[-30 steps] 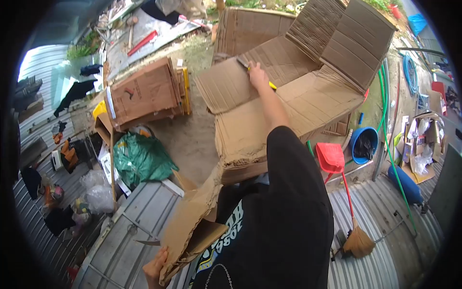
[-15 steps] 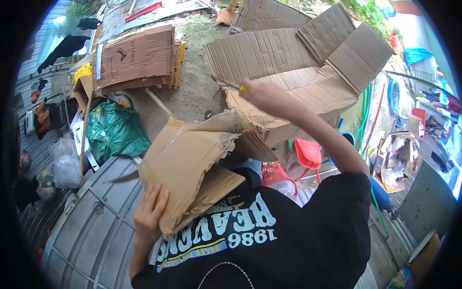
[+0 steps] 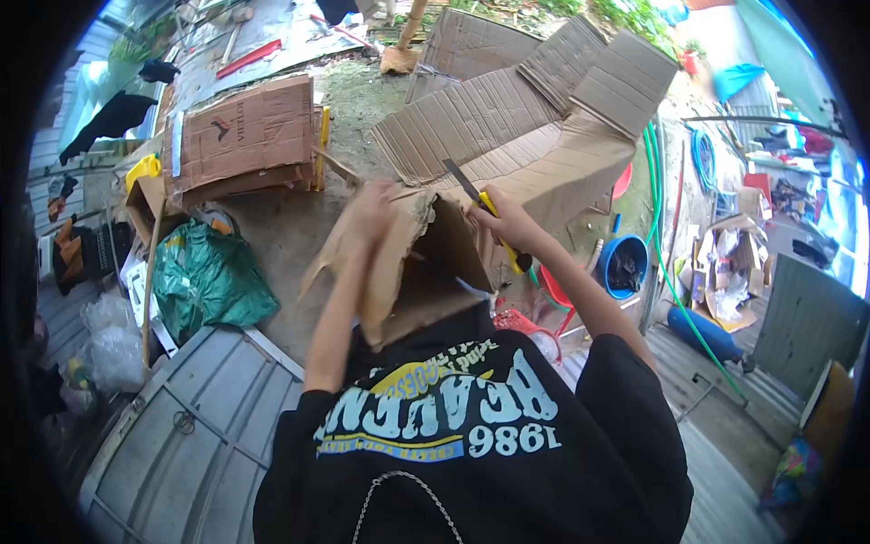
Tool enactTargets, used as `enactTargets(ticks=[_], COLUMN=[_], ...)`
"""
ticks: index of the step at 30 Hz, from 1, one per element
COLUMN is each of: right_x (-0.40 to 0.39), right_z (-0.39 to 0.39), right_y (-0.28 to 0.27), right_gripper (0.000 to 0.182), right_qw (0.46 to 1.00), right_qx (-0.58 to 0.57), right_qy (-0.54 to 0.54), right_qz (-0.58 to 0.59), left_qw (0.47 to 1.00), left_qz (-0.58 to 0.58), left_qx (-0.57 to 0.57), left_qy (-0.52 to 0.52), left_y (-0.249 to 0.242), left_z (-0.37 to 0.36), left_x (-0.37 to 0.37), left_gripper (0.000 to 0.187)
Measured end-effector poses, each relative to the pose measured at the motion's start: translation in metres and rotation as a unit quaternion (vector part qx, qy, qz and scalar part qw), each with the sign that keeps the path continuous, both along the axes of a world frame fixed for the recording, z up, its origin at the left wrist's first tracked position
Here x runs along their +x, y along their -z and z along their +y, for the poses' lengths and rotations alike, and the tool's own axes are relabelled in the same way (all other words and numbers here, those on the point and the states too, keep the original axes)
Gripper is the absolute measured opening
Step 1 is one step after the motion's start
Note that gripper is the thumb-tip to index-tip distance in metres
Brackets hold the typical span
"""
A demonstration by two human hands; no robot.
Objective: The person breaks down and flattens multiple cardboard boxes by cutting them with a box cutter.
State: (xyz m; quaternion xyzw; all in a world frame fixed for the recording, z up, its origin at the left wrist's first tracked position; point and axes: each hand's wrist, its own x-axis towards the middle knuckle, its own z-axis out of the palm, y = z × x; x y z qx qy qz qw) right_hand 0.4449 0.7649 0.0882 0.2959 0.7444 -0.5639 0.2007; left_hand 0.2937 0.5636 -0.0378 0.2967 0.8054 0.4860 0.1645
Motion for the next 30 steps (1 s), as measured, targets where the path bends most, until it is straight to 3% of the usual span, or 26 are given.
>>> enactTargets(ticks=[2, 4, 5, 6, 8, 10, 12, 14, 15, 16, 18, 19, 22, 27, 29, 30], right_x=[0.011, 0.021, 0.033, 0.035, 0.037, 0.033, 0.035, 0.038, 0.039, 0.037, 0.035, 0.035, 0.031, 0.019, 0.014, 0.013], right_z=[-0.002, -0.015, -0.016, -0.018, -0.029, -0.034, -0.036, -0.039, -0.042, -0.045, -0.047, -0.049, -0.053, -0.055, -0.055, -0.056], right_y=[0.017, 0.023, 0.044, 0.046, 0.047, 0.042, 0.053, 0.049, 0.048, 0.040, 0.014, 0.002, -0.018, -0.023, -0.022, -0.022], right_gripper=[0.028, 0.027, 0.024, 0.024, 0.022, 0.021, 0.024, 0.027, 0.028, 0.029, 0.029, 0.029, 0.029, 0.028, 0.025, 0.025], right_qw=[0.998, 0.992, 0.986, 0.985, 0.977, 0.977, 0.946, 0.950, 0.941, 0.929, 0.932, 0.939, 0.944, 0.926, 0.911, 0.910], right_qx=[0.035, 0.106, 0.056, 0.058, 0.082, 0.105, 0.269, 0.283, 0.322, 0.360, 0.359, 0.340, 0.309, 0.312, 0.333, 0.335], right_qy=[0.001, 0.049, 0.131, 0.134, 0.167, 0.149, 0.081, 0.060, 0.038, 0.013, -0.009, -0.044, -0.116, -0.204, -0.233, -0.234], right_qz=[0.043, 0.057, 0.091, 0.092, 0.106, 0.115, 0.164, 0.121, 0.101, 0.080, 0.048, 0.034, -0.021, -0.063, -0.073, -0.073], left_qw=[0.993, 0.972, 0.959, 0.950, 0.939, 0.917, 0.892, 0.867, 0.869, 0.868, 0.947, 0.969, 0.941, 0.963, 0.991, 0.991], left_qz=[-0.101, 0.026, 0.074, -0.235, -0.190, -0.233, -0.268, -0.352, -0.408, -0.409, -0.317, -0.243, -0.327, -0.254, -0.131, -0.131], left_qx=[0.030, 0.003, -0.001, -0.038, -0.125, -0.149, -0.178, -0.179, -0.122, -0.122, 0.007, 0.034, 0.050, 0.048, -0.016, -0.014], left_qy=[0.046, 0.232, 0.274, 0.202, 0.259, 0.287, 0.318, 0.303, 0.252, 0.253, 0.047, -0.004, -0.071, -0.076, -0.020, -0.021], left_y=[0.066, 0.071, 0.040, 0.025, 0.006, -0.021, -0.028, -0.019, -0.013, -0.012, -0.013, -0.021, -0.024, -0.014, 0.005, 0.000], left_z=[0.036, 0.027, 0.025, 0.038, 0.055, 0.061, 0.059, 0.051, 0.047, 0.043, 0.032, 0.030, 0.027, 0.028, 0.022, 0.020], left_x=[0.032, 0.000, -0.014, -0.022, -0.020, -0.014, -0.010, -0.003, 0.003, 0.013, 0.033, 0.044, 0.062, 0.065, 0.065, 0.064], left_gripper=[0.025, 0.021, 0.026, 0.031, 0.038, 0.039, 0.041, 0.039, 0.038, 0.038, 0.038, 0.032, 0.030, 0.025, 0.019, 0.019])
